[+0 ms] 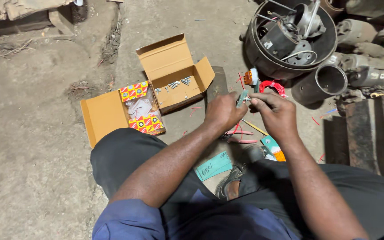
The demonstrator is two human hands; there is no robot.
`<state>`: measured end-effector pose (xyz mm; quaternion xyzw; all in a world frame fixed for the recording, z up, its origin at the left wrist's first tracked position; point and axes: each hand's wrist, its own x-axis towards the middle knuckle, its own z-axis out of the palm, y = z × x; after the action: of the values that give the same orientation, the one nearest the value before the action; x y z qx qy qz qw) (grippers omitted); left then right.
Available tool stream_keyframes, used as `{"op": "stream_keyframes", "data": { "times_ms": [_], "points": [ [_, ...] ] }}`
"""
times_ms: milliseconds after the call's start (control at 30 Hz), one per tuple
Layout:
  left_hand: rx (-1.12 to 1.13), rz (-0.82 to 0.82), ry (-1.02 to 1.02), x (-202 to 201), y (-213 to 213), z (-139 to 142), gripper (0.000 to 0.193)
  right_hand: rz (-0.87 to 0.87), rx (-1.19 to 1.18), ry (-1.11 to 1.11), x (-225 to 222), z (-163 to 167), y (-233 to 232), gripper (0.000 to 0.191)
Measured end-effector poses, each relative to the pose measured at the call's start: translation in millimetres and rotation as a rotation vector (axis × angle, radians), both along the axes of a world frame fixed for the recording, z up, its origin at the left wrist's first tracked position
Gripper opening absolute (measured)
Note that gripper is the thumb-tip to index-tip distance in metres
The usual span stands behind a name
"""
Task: The person sits on the floor and assembles small electrical components, likely vehicle turn signals. They connect red wires to the back of the components, secure them with screws using a screwdriver, and use pliers to manipulate the wires. The person works on multiple units sequentially.
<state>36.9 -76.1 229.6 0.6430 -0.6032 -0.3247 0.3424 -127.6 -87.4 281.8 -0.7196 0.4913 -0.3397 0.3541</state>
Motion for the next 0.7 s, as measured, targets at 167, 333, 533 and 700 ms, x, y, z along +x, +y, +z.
{"op": "stream_keyframes", "data": {
  "times_ms": [167,333,533,700],
  "points": [
    [0.043,-0.023,-0.059,0.0,1.8,8.3,0.041,-0.145,0.302,-0.052,-2.0,-4.3,-1.6,0.018],
    [0.068,-0.029,-0.063,0.6,1.0,13.3,0.042,-0.004,-0.106,0.103,-3.9,1.3,1.1,0.021],
    [0.045,-0.038,-0.07,-2.0,2.5,11.8,0.039,-0.07,0.048,0.154,2.5,6.9,0.6,0.023],
    [0.024,-0.045,-0.021,-3.4,2.0,10.6,0.036,-0.179,0.197,0.195,-0.6,-1.5,-2.5,0.045]
  ]
}}
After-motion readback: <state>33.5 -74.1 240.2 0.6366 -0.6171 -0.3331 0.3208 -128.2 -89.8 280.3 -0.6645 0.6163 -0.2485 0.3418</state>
